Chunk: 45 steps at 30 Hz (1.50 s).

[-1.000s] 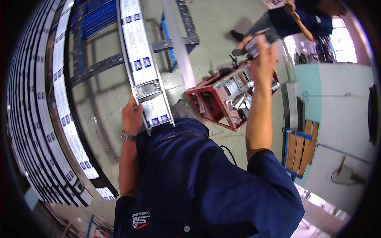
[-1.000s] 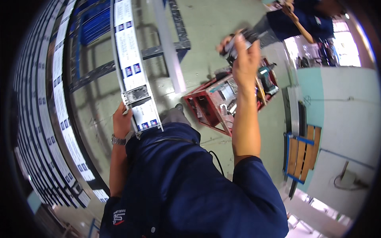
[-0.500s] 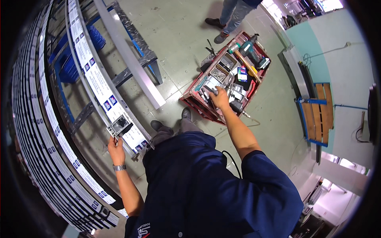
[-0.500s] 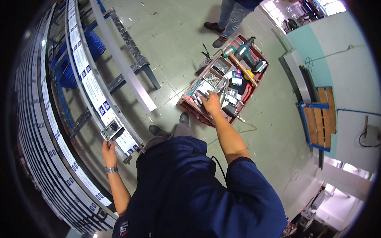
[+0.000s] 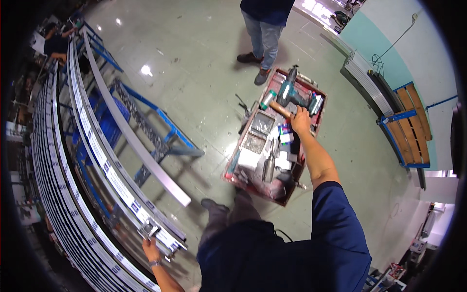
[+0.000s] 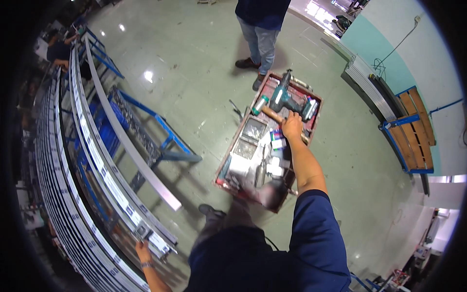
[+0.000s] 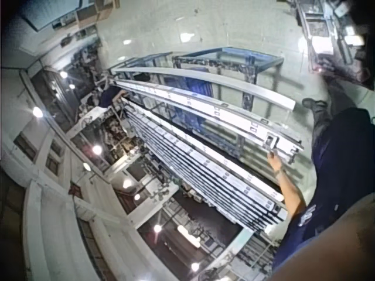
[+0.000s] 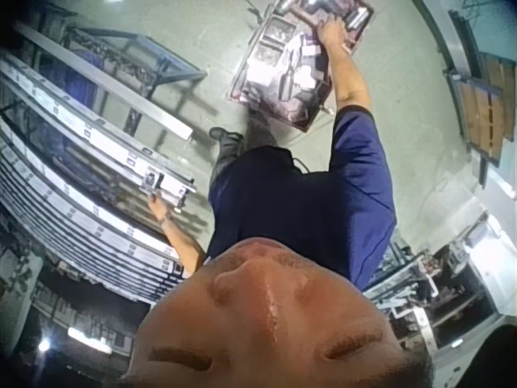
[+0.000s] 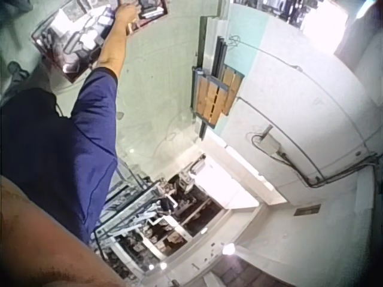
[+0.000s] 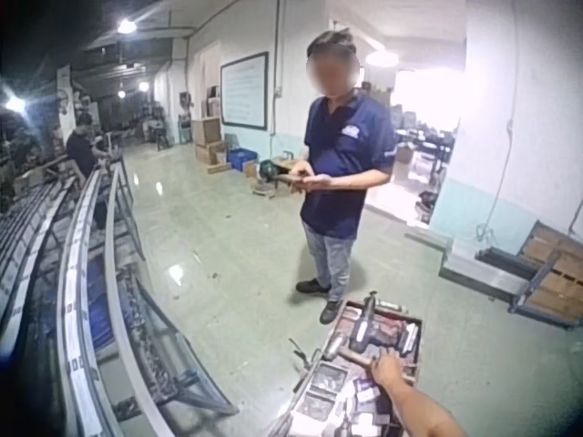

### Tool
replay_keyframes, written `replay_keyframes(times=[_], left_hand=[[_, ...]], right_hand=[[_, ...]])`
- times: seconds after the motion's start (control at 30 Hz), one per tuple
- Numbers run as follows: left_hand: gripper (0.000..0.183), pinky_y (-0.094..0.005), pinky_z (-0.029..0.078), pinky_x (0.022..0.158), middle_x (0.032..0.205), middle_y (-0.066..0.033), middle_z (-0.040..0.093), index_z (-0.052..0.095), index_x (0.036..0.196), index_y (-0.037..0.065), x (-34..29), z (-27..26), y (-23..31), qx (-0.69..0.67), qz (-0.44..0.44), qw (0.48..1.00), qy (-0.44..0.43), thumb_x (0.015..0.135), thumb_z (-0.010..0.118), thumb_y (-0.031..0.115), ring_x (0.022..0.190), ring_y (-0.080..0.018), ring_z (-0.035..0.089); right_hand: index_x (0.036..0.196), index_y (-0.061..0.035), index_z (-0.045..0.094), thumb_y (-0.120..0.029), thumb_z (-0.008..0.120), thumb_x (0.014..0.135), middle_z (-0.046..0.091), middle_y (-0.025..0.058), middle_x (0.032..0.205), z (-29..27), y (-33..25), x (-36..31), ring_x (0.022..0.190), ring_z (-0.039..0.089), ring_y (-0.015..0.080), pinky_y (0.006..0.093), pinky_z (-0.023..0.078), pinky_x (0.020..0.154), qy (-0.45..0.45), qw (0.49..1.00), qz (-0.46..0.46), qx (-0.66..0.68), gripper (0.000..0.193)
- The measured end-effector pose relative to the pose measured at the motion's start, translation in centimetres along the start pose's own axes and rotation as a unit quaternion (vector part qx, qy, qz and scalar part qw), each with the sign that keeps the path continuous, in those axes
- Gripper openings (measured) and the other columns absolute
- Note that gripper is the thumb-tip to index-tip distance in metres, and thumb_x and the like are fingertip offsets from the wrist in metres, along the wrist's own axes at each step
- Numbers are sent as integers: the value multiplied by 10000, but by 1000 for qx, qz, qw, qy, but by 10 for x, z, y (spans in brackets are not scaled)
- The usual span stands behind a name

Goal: Assembling and securing metal frame components using a hammer, drill, and impact driver.

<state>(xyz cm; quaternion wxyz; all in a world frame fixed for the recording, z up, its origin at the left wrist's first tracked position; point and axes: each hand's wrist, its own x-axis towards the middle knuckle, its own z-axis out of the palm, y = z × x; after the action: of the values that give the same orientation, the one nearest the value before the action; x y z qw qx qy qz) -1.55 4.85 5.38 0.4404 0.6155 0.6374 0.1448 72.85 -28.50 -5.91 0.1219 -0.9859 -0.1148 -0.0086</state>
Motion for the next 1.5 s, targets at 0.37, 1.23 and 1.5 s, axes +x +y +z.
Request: replay_keyframes(times=[0.37, 1.23, 1.5], left_hand=[[104, -262, 424, 665, 840, 15, 636, 656, 981, 19, 2, 3, -15, -42, -12, 998, 49, 894, 625, -28, 735, -77, 544], [375, -393, 535, 826, 1040, -205, 720, 669, 1137, -25, -7, 16, 10, 26, 90, 996, 10, 782, 679, 95, 984, -289, 698], [754, -393, 456, 1037, 1387, -202, 570, 352, 1515, 56, 22, 28, 15, -201, 137, 964, -104, 851, 703, 111, 1261, -305, 574]], right_hand=[[1429, -127, 436, -63, 744, 761, 597, 200, 1225, 53, 39, 108, 1133, 597, 399, 475, 492, 962, -75, 996, 18, -44, 739], [1059, -28, 647, -162, 749, 876, 635, 47, 930, -144, -54, -162, 834, 596, 161, 350, 509, 759, 155, 913, -304, 223, 248], [910, -21, 648, -245, 645, 957, 595, 40, 799, -172, -166, -303, 753, 588, 187, 364, 520, 757, -233, 861, -161, 423, 229]])
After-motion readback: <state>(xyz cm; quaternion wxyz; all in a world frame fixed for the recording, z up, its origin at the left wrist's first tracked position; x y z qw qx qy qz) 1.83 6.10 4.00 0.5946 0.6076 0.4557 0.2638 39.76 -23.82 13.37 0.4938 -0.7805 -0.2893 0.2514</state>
